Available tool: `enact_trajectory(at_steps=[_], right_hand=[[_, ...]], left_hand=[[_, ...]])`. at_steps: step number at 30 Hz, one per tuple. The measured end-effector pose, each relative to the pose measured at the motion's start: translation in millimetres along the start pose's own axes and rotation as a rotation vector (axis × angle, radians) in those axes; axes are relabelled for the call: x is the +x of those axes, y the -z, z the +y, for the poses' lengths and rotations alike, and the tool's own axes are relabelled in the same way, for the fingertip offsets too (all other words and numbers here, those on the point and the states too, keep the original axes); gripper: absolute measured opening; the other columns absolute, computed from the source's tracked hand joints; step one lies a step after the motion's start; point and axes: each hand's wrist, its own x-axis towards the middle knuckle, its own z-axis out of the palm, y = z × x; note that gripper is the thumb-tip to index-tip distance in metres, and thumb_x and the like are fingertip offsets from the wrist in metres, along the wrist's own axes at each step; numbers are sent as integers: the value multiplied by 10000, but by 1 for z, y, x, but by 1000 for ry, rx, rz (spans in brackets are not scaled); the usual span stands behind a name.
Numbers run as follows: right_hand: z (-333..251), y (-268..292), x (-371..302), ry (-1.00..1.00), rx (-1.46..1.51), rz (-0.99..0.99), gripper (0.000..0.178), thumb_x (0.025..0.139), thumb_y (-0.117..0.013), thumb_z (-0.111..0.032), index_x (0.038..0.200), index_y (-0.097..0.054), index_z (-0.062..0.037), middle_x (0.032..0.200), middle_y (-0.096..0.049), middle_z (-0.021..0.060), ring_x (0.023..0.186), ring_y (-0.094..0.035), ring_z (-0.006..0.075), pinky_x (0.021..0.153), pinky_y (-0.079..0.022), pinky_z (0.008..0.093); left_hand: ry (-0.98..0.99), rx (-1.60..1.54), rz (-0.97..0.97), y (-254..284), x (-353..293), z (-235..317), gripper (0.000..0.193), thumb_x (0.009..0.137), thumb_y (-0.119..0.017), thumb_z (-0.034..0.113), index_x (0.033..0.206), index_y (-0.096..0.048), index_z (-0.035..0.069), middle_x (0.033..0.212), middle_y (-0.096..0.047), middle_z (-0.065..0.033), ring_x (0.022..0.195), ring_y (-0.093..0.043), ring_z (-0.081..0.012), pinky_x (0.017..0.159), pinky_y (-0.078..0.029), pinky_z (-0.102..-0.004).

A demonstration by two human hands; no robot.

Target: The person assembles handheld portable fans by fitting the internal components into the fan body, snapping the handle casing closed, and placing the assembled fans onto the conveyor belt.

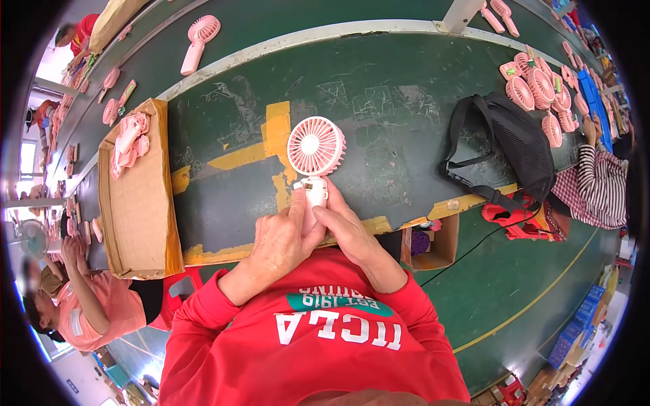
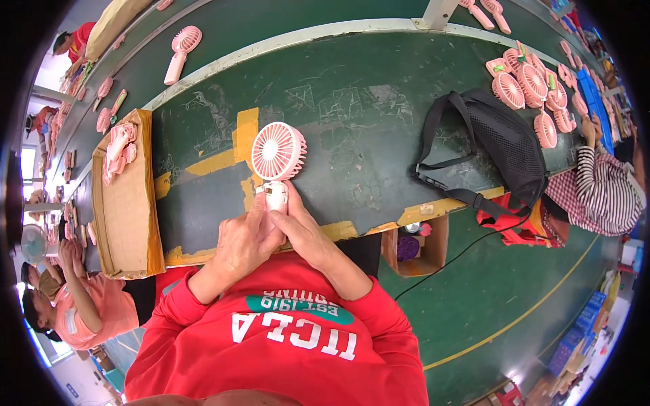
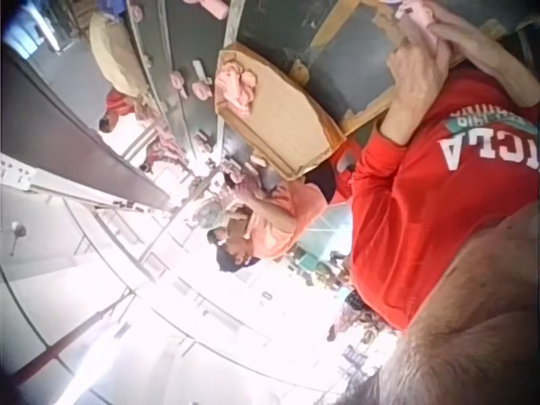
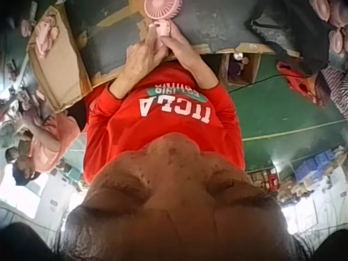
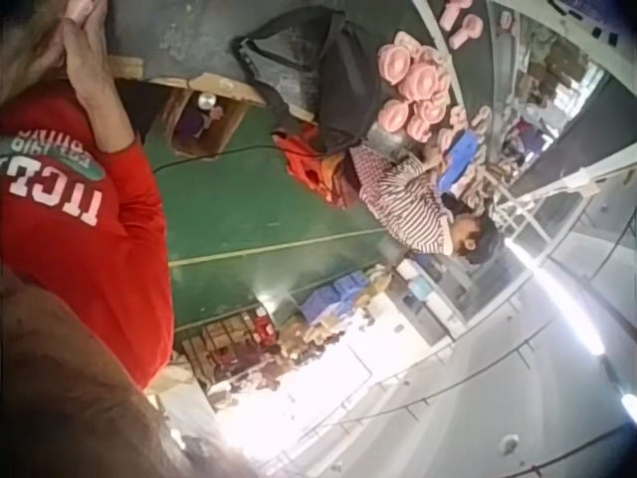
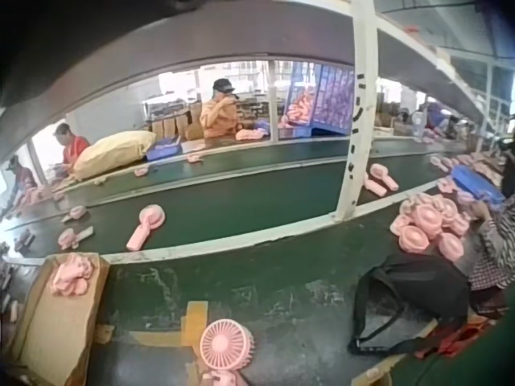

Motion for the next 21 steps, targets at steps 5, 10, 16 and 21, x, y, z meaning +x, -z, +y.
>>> enact_trajectory(at_steps=[5,10,16,21], right_hand=[[-3,-6,0,-23,7,52,560,979,-399,-182,1447,-159,10,1430,-313,117,1314,-311,194,1073,-270,324],[-6,-5,4,-147,178,204,462,1001,-406,-239,1376,-335,21,1268,-497,104,1141,-498,151,923,-431,266],[2,2,11,-93,249,253,442,984,-458,-219,1340,-374,29,1227,-522,109,1084,-536,151,909,-462,282],[2,-1,7,-71,302,254,454,979,-465,-243,1334,-380,27,1205,-532,113,1064,-545,151,902,-468,285]], left_hand=[[-12,-4,23,-4,-2,-2,666,777,-681,303,1207,-442,-147,704,-628,-241,570,-628,-381,491,-502,-438],[65,-115,-47,7,5,4,612,805,-689,235,1227,-443,-134,676,-624,-236,606,-655,-352,548,-516,-389],[284,-644,-78,8,6,5,434,900,-607,159,1217,-470,-103,859,-672,-179,769,-680,-245,649,-523,-312],[513,-1234,-271,-2,4,-12,362,947,-537,265,1121,-534,-53,897,-652,-124,756,-649,-197,678,-520,-281]])
